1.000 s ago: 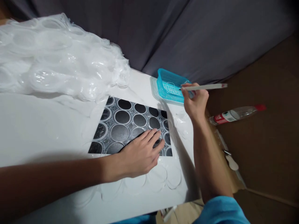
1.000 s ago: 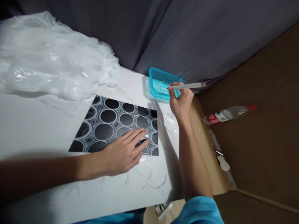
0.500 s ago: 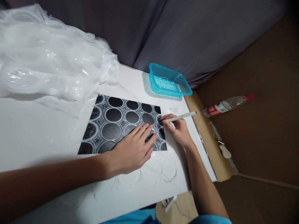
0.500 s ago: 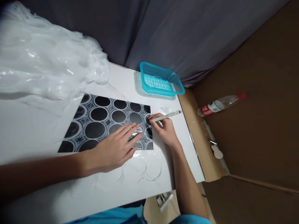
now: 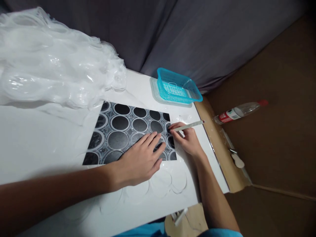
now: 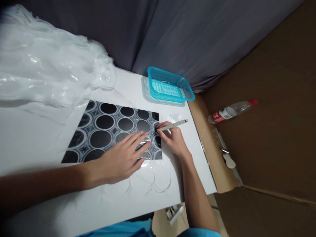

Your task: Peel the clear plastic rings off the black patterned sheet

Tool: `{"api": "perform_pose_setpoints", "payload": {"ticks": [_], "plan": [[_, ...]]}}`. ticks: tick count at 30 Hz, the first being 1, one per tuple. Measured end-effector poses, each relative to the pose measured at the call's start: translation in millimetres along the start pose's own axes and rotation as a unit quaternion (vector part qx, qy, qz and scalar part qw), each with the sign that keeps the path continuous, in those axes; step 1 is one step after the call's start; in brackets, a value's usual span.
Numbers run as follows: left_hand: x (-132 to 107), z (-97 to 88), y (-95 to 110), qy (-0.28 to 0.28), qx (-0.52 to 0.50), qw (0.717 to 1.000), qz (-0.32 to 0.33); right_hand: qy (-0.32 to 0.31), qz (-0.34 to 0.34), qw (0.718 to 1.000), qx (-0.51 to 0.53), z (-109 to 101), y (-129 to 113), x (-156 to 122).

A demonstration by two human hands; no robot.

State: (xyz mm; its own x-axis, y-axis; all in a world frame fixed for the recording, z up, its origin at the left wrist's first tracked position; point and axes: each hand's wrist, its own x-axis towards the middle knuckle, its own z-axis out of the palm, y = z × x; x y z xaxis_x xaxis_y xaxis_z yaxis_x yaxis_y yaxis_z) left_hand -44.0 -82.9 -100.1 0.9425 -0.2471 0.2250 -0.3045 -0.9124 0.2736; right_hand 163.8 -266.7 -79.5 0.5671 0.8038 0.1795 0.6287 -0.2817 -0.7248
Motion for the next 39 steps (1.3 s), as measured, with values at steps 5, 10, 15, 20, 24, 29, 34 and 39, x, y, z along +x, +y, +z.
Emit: {"api": "perform_pose_setpoints", "payload": {"ticks": [5, 10, 15, 20, 24, 29, 34, 39], "plan": [[-0.2, 3.9, -0.9, 0.006, 0.007, 1.000, 0.002, -0.032, -0.046, 0.997, -0.054, -2.8, -6.6, -1.2], [-1.3, 10.5, -0.9, 0.021, 0.019, 1.000, 0.009, -0.083, -0.094, 0.980, -0.152, -3.9, -17.4, -4.7], [-0.9, 10.3, 0.2, 0.033, 0.036, 0.999, 0.013, -0.061, -0.116, 0.966, -0.224, -0.5, -20.1, -9.0], [-0.8, 9.1, 1.6, 0.031, 0.028, 0.999, 0.014, -0.014, -0.110, 0.965, -0.237, 3.4, -14.8, -10.9], [-1.0, 11.1, 2.3, 0.036, 0.031, 0.999, 0.016, 0.080, -0.090, 0.964, -0.235, 2.2, -1.8, -8.2], [-1.4, 12.6, 1.6, 0.040, 0.036, 0.998, 0.015, 0.241, -0.030, 0.941, -0.236, -19.5, 20.8, 5.3], [-1.9, 14.2, 0.4, 0.039, 0.041, 0.998, 0.014, 0.348, 0.002, 0.901, -0.258, -43.7, 34.7, 10.7], [-2.1, 13.1, -0.4, 0.030, 0.036, 0.999, 0.015, 0.317, 0.020, 0.907, -0.278, -44.5, 42.5, 7.3]]}}
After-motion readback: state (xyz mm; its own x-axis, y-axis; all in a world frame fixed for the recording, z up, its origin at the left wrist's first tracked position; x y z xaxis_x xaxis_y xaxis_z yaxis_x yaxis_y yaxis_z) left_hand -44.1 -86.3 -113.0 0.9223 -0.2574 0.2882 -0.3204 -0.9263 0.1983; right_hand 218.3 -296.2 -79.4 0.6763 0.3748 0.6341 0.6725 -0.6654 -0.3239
